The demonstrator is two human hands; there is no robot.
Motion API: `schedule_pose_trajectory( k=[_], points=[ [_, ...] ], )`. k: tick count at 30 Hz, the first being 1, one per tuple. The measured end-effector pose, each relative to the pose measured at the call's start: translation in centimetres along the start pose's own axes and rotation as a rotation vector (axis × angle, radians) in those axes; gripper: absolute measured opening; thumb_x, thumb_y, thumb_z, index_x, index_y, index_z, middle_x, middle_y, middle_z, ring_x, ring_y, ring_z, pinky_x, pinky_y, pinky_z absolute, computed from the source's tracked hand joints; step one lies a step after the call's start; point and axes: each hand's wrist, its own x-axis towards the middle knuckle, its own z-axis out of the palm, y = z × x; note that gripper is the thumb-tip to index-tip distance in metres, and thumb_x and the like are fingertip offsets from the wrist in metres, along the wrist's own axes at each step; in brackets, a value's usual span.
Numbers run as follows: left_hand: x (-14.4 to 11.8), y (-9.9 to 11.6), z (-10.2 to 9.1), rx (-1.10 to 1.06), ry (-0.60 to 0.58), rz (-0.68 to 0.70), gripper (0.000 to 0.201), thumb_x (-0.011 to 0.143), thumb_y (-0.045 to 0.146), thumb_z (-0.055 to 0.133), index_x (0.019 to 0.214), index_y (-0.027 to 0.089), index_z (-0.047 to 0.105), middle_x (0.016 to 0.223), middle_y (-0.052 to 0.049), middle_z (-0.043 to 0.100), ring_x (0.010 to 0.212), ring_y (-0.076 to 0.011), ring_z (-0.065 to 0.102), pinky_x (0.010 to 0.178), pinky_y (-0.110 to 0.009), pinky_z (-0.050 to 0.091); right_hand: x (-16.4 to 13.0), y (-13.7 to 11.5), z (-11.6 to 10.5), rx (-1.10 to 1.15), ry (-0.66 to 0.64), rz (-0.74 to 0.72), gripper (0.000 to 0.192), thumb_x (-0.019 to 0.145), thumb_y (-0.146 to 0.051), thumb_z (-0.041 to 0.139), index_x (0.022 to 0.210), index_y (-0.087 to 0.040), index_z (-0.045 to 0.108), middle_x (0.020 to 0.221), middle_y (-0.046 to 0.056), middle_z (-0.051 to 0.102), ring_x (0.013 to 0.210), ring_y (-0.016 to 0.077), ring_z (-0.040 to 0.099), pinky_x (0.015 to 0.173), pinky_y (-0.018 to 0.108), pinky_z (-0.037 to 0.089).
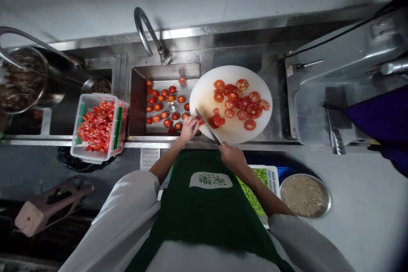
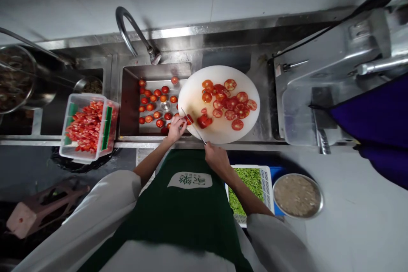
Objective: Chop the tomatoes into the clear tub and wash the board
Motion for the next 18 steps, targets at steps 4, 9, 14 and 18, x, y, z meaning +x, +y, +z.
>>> schedule_pose_trajectory(
  k=[4,9,14,18],
  points=[
    [0.2,0.1,0.0,-0.023,-0.08,0.018,0.024,0.108,0.03,0.051,0.101,0.02,0.072,0.107,-0.012,0.071,0.101,-0.0242,0.065,0.096,-0.042,0.056,0.9,-0.6,0.1,0.04,-0.053,-0.015,0.037,0.115,-0.025,0.028,0.128,-0.012,0.06,0.105,0.018,0.078,0.106,0.0279,0.079,0.083,0.032,0.051],
    [2.0,-0.5,-1.7,-0.088,-0.157,0.041,0.021,0.106,0.022,0.053,0.107,0.019,0.074,0.11,-0.012,0.071,0.103,-0.023,0.069,0.098,-0.041,0.058,-2.2,2.0,1.4,-0.015,-0.085,0.01,0.035,0.115,-0.028,0.031,0.125,-0.015,0.061,0.099,0.015,0.079,0.098,0.0286,0.08,0.077,0.032,0.049],
    [6.5,-2.4,-3.4,-0.126,-0.524,0.225,0.044,0.087,0.002,0.062,0.12,0.025,0.079,0.128,-0.011,0.072,0.126,-0.026,0.066,0.116,-0.047,0.052,-5.8,5.4,2.5,-0.044,-0.067,0.046,0.032,0.113,-0.026,0.034,0.114,-0.014,0.064,0.083,0.013,0.076,0.08,0.027,0.078,0.066,0.03,0.042],
    [6.8,-2.8,-3.6,-0.135,-0.573,0.205,0.035,0.088,0.012,0.074,0.12,0.024,0.079,0.121,-0.01,0.072,0.113,-0.026,0.071,0.109,-0.045,0.057,-5.6,5.0,2.7,-0.019,-0.04,0.067,0.029,0.112,-0.025,0.037,0.111,-0.014,0.063,0.08,0.011,0.075,0.076,0.0248,0.076,0.064,0.029,0.038]
  ],
)
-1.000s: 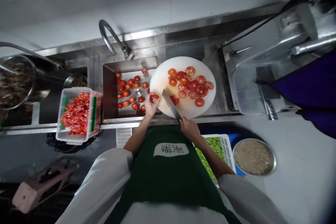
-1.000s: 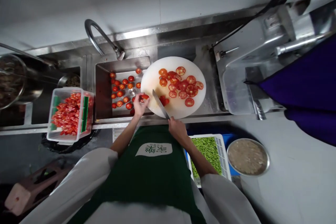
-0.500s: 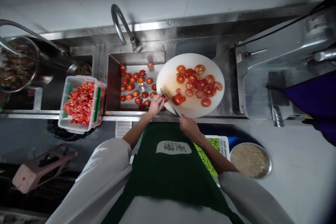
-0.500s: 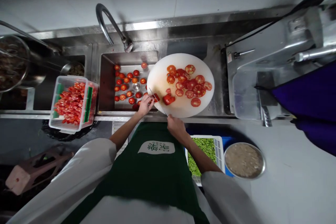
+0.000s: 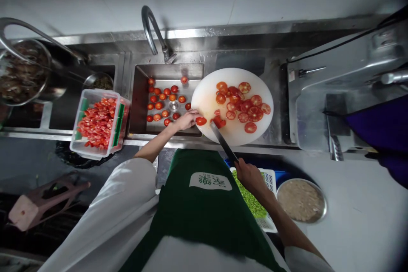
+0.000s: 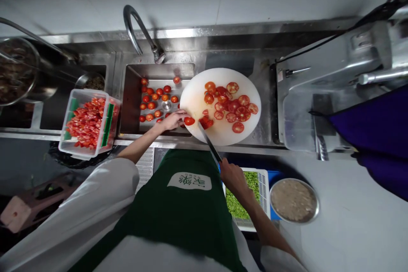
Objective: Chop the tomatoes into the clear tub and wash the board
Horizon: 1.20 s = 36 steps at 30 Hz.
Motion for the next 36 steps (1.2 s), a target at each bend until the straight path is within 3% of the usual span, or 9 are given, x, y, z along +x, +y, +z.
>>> schedule_pose_trajectory(
  k=[4,7,9,16,22,28,31,33,36],
  points=[
    [-2.1,1.4,3.1,0.018,0.271,-0.161,0.032,0.093,0.032,0.081,0.119,0.017,0.072,0.111,-0.012,0.07,0.104,-0.0264,0.07,0.097,-0.043,0.061,1.2,-2.2,-0.6,0.047,0.015,0.051,0.032,0.114,-0.027,0.034,0.116,-0.013,0.063,0.086,0.014,0.077,0.08,0.0257,0.077,0.068,0.031,0.043],
    [-3.1,2.3,5.3,0.025,0.5,-0.246,0.023,0.102,0.039,0.068,0.112,0.018,0.071,0.114,-0.013,0.069,0.109,-0.0247,0.068,0.098,-0.04,0.059,2.0,-3.7,-1.3,0.046,0.041,0.037,0.037,0.115,-0.029,0.031,0.123,-0.012,0.063,0.093,0.017,0.078,0.089,0.0282,0.079,0.073,0.032,0.048],
    [-3.2,2.4,5.9,0.026,0.545,-0.24,0.025,0.107,0.041,0.06,0.107,0.019,0.072,0.116,-0.013,0.069,0.111,-0.0237,0.067,0.101,-0.041,0.058,2.8,-4.5,-1.7,0.042,0.043,0.017,0.04,0.116,-0.03,0.028,0.125,-0.013,0.063,0.095,0.017,0.078,0.093,0.029,0.079,0.076,0.032,0.049],
    [-2.8,1.8,5.0,0.004,0.414,-0.084,0.029,0.111,0.037,0.052,0.101,0.02,0.072,0.11,-0.013,0.071,0.105,-0.0228,0.068,0.1,-0.043,0.057,6.3,-6.6,-2.9,0.062,0.014,-0.012,0.04,0.116,-0.028,0.027,0.129,-0.01,0.06,0.103,0.018,0.078,0.1,0.0273,0.078,0.08,0.032,0.049],
    [-3.1,1.8,5.8,0.058,0.533,-0.08,0.029,0.111,0.034,0.05,0.099,0.019,0.071,0.108,-0.013,0.071,0.102,-0.0233,0.067,0.096,-0.043,0.058,5.2,-6.5,-2.3,0.028,0.041,0.001,0.042,0.116,-0.032,0.025,0.127,-0.011,0.06,0.1,0.018,0.078,0.099,0.0269,0.078,0.083,0.032,0.05],
    [-3.4,1.8,6.6,0.066,0.422,-0.091,0.036,0.113,0.037,0.044,0.101,0.018,0.072,0.106,-0.015,0.072,0.104,-0.0231,0.069,0.098,-0.043,0.059,6.0,-7.6,-2.3,0.105,0.032,-0.017,0.036,0.114,-0.027,0.033,0.124,-0.012,0.064,0.101,0.018,0.078,0.097,0.0274,0.078,0.081,0.031,0.048],
    [-3.3,2.0,6.2,0.065,0.439,-0.131,0.041,0.114,0.041,0.04,0.105,0.017,0.073,0.111,-0.016,0.073,0.109,-0.024,0.07,0.104,-0.045,0.059,5.5,-5.2,-1.8,0.249,0.153,-0.028,0.032,0.112,-0.032,0.04,0.111,-0.014,0.067,0.09,0.016,0.077,0.086,0.0271,0.076,0.077,0.031,0.048],
    [-2.5,2.2,5.6,0.058,0.411,-0.149,0.042,0.113,0.045,0.043,0.12,0.016,0.073,0.13,-0.019,0.07,0.126,-0.0267,0.066,0.114,-0.048,0.055,4.5,-2.4,-0.9,0.441,0.266,-0.033,0.031,0.108,-0.039,0.046,0.1,-0.018,0.067,0.083,0.013,0.075,0.077,0.0256,0.073,0.073,0.031,0.048],
    [0.2,2.5,4.7,0.062,0.234,-0.077,0.06,0.108,0.056,0.053,0.151,0.016,0.06,0.165,-0.021,0.048,0.156,-0.0323,0.044,0.128,-0.051,0.042,2.5,2.2,1.4,0.838,0.338,0.006,0.043,0.102,-0.06,0.05,0.081,-0.024,0.06,0.06,0.004,0.066,0.054,0.0202,0.062,0.057,0.029,0.046]
  ],
)
